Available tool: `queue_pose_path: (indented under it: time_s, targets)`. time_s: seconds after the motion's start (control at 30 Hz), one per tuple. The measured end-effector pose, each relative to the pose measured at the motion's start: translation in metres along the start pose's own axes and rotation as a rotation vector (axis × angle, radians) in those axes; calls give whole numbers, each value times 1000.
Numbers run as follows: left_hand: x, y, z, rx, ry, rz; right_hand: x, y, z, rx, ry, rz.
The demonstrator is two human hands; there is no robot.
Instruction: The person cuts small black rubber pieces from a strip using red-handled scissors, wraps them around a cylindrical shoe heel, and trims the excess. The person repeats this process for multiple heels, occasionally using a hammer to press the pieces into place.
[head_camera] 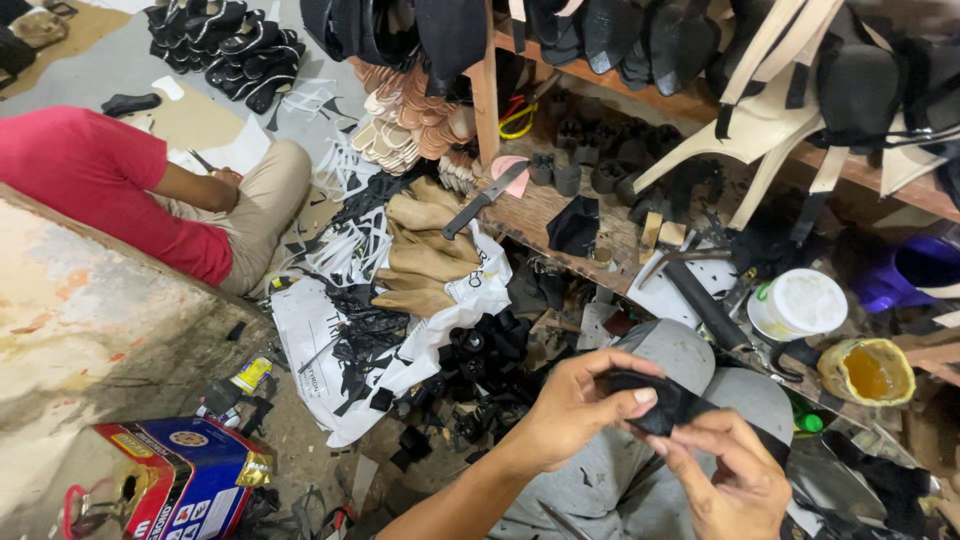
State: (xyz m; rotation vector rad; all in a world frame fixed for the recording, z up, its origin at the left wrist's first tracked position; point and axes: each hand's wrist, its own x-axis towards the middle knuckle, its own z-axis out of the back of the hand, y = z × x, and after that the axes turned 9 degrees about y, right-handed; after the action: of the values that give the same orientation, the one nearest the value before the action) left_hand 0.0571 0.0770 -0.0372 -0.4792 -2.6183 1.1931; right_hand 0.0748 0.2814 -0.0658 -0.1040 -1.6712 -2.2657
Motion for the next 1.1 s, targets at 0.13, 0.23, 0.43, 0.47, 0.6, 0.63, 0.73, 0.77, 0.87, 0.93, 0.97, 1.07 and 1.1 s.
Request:
queue_pose_path:
  time_s: [0.13,0.23,0.43,0.47,0.6,0.63,0.73,0.77,0.87,0.93,0.97,1.07,1.1]
  targets:
    - [-5,-2,-1,64,57,92,5,-23,25,77,319,71]
    - [-4,0,-8,57,47,99,7,-34,38,78,394,89]
    - [3,6,-13,246,0,-46,1,-43,30,140,180,-50]
    - [3,6,-13,264,13,-95,1,-43,29,168,180,-2]
    - [3,7,-17,374,1,-289,-4,-45,20,231,-7,-115]
    - [3,6,-19,349,-7,-260,-6,-46,17,208,-42,-73]
    - [1,3,-23,317,-22,-233,-11,-48,8,157,-105,5]
    - [0,2,-25,336,-12,-266,-12,-49,7,149,-106,4]
    - [-4,2,-26,276,21,-233,-13,-54,12,77,-181,-151]
    - [-3,4,-24,197,54,-209,-13,-59,18,98,-202,-226]
    - [-2,4,-22,155,77,-217,-12,-63,22,155,-192,-218]
    - [7,-2,-9,-194,16,-192,-16,-79,25,164,70,-419]
    - [10,-5,-5,-350,-21,-169,-20,-84,22,147,223,-528]
